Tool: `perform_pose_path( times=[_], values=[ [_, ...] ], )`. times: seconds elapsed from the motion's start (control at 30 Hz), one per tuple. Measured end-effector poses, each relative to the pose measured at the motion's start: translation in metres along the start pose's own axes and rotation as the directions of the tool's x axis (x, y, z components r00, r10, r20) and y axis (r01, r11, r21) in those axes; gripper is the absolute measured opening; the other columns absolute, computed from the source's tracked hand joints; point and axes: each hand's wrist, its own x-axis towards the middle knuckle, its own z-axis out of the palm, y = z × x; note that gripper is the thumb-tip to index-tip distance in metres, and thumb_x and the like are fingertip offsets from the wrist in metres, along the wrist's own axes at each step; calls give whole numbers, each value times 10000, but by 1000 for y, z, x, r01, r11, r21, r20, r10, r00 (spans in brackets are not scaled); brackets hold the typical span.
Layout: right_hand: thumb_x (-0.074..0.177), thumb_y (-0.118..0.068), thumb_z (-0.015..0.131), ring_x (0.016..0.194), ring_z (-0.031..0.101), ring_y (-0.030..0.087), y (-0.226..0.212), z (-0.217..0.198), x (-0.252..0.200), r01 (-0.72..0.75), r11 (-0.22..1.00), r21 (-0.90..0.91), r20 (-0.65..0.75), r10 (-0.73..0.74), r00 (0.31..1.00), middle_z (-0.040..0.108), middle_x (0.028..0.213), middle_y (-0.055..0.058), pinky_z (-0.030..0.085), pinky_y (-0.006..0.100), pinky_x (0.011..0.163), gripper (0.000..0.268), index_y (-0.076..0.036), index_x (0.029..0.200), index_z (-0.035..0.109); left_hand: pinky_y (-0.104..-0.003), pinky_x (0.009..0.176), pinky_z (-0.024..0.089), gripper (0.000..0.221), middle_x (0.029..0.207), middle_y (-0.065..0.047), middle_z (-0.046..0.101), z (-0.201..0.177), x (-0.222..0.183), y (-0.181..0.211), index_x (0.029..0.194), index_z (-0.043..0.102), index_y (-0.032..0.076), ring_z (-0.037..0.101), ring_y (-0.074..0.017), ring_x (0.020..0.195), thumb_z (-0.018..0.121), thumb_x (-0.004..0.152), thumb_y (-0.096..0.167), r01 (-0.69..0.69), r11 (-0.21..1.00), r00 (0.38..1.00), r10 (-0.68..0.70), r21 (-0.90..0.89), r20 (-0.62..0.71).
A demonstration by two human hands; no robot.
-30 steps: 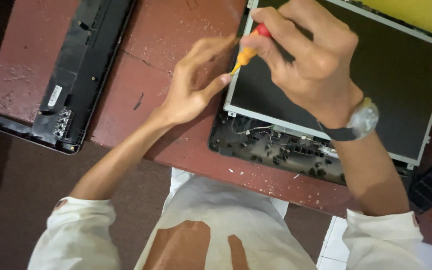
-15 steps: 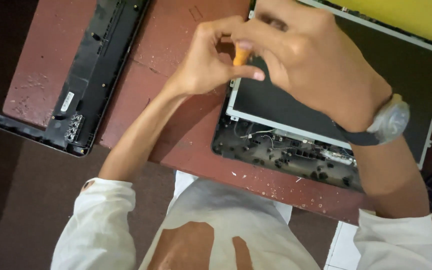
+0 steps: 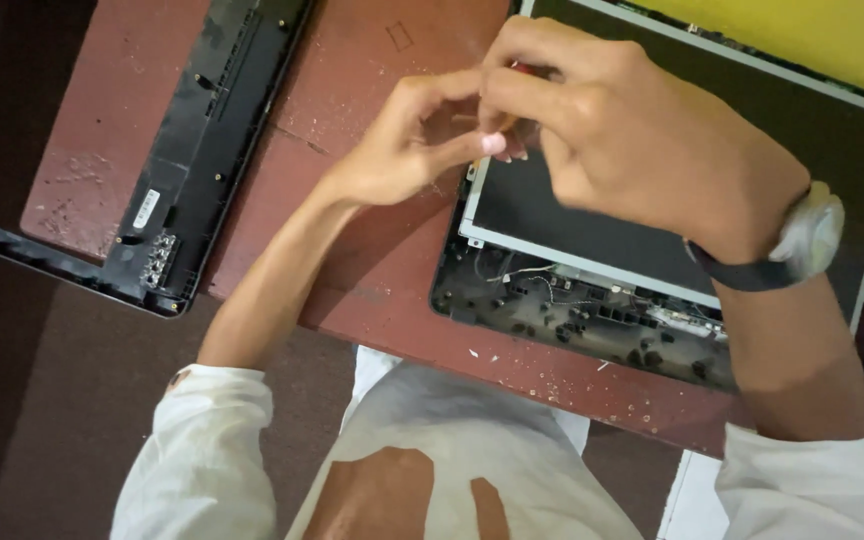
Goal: A person is disassembling a laptop computer, removing the screen bezel and disconnecting internal ribbon cables using a screwdriver.
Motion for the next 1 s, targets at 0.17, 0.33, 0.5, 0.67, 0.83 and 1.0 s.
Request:
perform_pose_path(
  times=[0.17,0.33,0.5,0.67,0.83,1.0],
  values=[
    [1131,-378,838,818,552,301,5,5,-10,-152,971,-182,-112,133,985,579,976,159,467,426,723,464,36,1062,638,-274,780,638,239,946,-42,671,3,2,-11,967,634,85,660,-145,827,864,903,67,-18,999,987,24,34,-160],
    [1019,84,568,979,589,288,11,0,-8,47,967,-251,-30,-56,998,596,1076,138,494,372,861,99,43,1026,658,-333,939,620,198,1081,-106,654,6,-1,-5,1182,582,28,674,-204,1027,686,1030,101,31,998,996,-27,51,-82],
    [1052,-427,844,950,603,330,5,-4,-11,-65,973,-222,-131,36,991,639,1168,198,480,431,842,506,2,1302,750,-385,1037,629,265,1174,-144,688,6,-3,-16,1212,622,2,730,-266,1100,751,983,36,16,997,992,-7,69,-126],
    [941,235,572,939,596,333,12,-8,-6,40,999,-22,-52,-42,998,618,1063,162,435,398,807,206,50,1015,626,-394,1025,640,172,1162,-145,652,7,1,-5,1193,571,5,715,-274,1108,608,1072,122,-26,998,997,30,54,-74],
    [1112,-249,779,990,623,371,14,-1,-16,-139,974,-178,-100,123,987,643,1084,155,468,452,826,288,-13,1182,630,-342,983,626,207,1204,-136,686,6,-1,-12,1233,628,16,708,-234,1087,682,1044,83,31,997,995,-25,67,-99],
    [1096,73,600,857,567,312,10,-4,-9,-77,988,-132,-76,67,995,581,970,140,432,401,766,107,31,999,611,-361,988,656,241,1179,-173,701,8,-2,-11,1297,599,-2,724,-253,1078,627,1079,96,23,999,995,-21,28,-99]
  ],
)
